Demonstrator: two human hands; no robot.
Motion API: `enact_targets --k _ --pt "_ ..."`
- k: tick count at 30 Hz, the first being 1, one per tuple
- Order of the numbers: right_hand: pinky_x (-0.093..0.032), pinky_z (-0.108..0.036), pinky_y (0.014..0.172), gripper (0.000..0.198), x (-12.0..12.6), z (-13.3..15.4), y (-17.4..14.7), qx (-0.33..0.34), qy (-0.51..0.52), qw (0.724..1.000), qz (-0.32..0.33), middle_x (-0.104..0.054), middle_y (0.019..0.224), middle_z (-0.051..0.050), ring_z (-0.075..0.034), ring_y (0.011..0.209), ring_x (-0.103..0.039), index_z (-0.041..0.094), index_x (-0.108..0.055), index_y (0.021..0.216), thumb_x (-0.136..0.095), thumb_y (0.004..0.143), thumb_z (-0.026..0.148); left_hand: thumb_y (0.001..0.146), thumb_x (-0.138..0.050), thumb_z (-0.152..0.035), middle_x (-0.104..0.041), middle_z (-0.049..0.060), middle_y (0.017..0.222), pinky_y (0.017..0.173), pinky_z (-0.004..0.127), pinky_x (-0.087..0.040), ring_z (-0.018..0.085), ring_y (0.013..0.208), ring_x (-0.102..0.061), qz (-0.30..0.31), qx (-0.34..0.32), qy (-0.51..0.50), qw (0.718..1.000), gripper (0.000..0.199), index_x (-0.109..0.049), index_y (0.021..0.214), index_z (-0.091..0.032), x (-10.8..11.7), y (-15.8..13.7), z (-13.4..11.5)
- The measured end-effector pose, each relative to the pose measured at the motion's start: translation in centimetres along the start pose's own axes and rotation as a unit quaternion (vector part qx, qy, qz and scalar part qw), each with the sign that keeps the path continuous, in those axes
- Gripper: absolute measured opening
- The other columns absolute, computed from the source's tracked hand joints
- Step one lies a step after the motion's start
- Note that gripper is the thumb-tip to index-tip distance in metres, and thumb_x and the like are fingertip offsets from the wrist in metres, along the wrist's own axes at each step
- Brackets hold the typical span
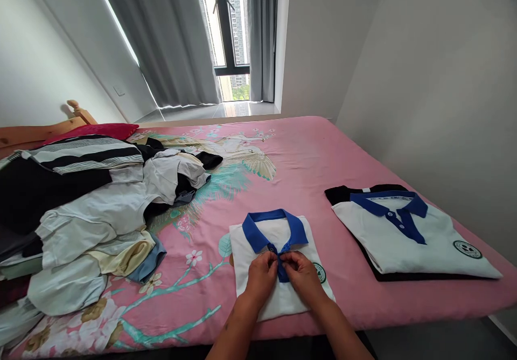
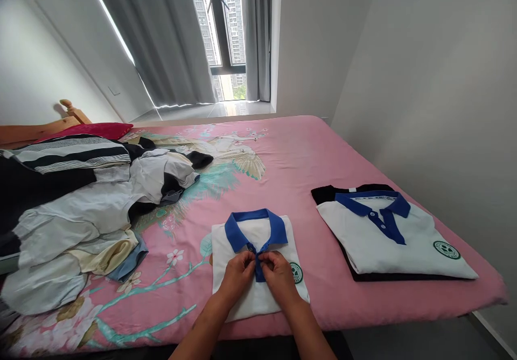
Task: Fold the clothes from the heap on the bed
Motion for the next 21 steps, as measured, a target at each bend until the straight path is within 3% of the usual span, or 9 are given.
enact_targets --k 5,16,21 --pt "-0.047 -0.028 0.066 0.017 -0.4 -0.3 -0.1 0.006 -0.02 1.0 -0.008 -0.065 0.079 -0.004 -0.017 0.07 -0.059 0.017 -0.063 0.084 -0.05 0.074 0.024 0.075 -0.047 -0.015 -0.062 0.0 0.069 0.067 0.025 -0.041 0.015 0.07 -0.057 0.007 -0.001 -0.015 1.0 0.015 -0.06 0.072 -0.02 -0.1 0.1 0.3" --pt "-0.043 -0.027 0.068 0.013 -0.4 0.2 0.1 0.055 -0.085 0.995 0.014 -0.061 0.079 -0.004 -0.016 0.074 -0.056 0.017 -0.062 0.08 -0.05 0.075 0.018 0.072 -0.051 -0.019 -0.061 -0.002 0.068 0.06 0.022 -0.042 0.012 0.064 -0.055 0.03 0.012 -0.061 0.998 0.009 -0.06 0.074 -0.019 0.2 -0.1 -0.1" --pt "-0.041 -0.027 0.069 0.012 -0.4 0.8 -0.1 0.073 -0.103 0.992 0.022 -0.058 0.078 -0.003 -0.016 0.074 -0.053 0.018 -0.059 0.076 -0.048 0.075 0.015 0.067 -0.052 -0.018 -0.052 -0.004 0.057 0.055 0.023 -0.036 0.012 0.057 -0.048 -0.027 0.073 -0.044 0.996 0.008 -0.051 0.059 -0.02 -0.1 0.2 0.4"
Point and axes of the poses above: each hand's wrist, its own y-axis towards the middle knuckle, its own x-axis out of the back of the hand, z = x × y, the point moved 4 cm from there along y, towards the middle knuckle
